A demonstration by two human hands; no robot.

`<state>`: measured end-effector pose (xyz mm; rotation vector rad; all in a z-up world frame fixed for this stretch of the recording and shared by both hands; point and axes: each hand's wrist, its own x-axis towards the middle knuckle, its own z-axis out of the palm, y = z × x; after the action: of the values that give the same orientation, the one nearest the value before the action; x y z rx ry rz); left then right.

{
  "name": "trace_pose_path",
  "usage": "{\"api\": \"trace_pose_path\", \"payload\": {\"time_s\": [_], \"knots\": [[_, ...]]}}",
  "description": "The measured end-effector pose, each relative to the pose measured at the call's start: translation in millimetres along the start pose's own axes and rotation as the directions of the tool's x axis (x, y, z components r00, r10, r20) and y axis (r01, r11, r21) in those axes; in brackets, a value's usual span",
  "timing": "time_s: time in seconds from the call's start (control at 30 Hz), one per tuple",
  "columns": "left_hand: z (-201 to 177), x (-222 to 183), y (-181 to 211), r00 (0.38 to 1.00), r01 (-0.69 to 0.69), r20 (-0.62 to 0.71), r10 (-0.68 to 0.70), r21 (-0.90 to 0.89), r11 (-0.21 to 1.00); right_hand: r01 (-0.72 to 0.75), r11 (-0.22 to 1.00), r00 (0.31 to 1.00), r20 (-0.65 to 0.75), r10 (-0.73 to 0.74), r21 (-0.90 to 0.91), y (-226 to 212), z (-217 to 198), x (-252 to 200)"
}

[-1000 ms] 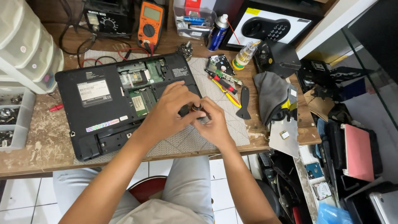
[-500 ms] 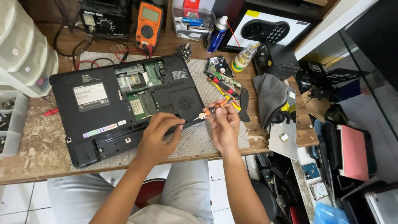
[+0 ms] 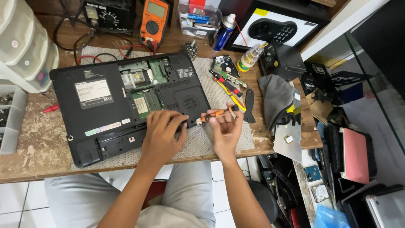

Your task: Disassembling a laptop by removing screws and prying open the outer casing to access internal components.

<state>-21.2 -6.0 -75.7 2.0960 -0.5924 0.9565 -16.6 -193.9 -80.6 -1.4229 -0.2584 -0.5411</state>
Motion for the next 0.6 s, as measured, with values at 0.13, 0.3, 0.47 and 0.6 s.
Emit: {"api": "trace_pose_path", "payload": {"time_s": [0.13, 0.3, 0.47, 0.6], "knots": [[0.8, 0.2, -0.3, 0.999, 0.029, 0.019, -0.031, 0.076, 0.997, 0.186, 0.976, 0.974, 0.153, -0.168, -0.115, -11.9, 10.3, 10.6], [-2.5, -0.8, 1.9, 0.995, 0.093, 0.026, -0.097, 0.142, 0.986, 0.305, 0.897, 0.916, 0.357, -0.185, -0.318, -22.4, 6.0, 17.2], [-1.8, -1.8, 3.2, 0.989, 0.151, -0.014, -0.15, 0.15, 0.977, 0.437, 0.815, 0.864, 0.429, -0.263, -0.381, -31.3, 9.7, 18.5], [-2.8, -1.9, 3.3, 0.991, 0.137, -0.012, -0.137, 0.164, 0.977, 0.486, 0.779, 0.847, 0.434, -0.308, -0.396, -31.8, 14.5, 18.4]]}}
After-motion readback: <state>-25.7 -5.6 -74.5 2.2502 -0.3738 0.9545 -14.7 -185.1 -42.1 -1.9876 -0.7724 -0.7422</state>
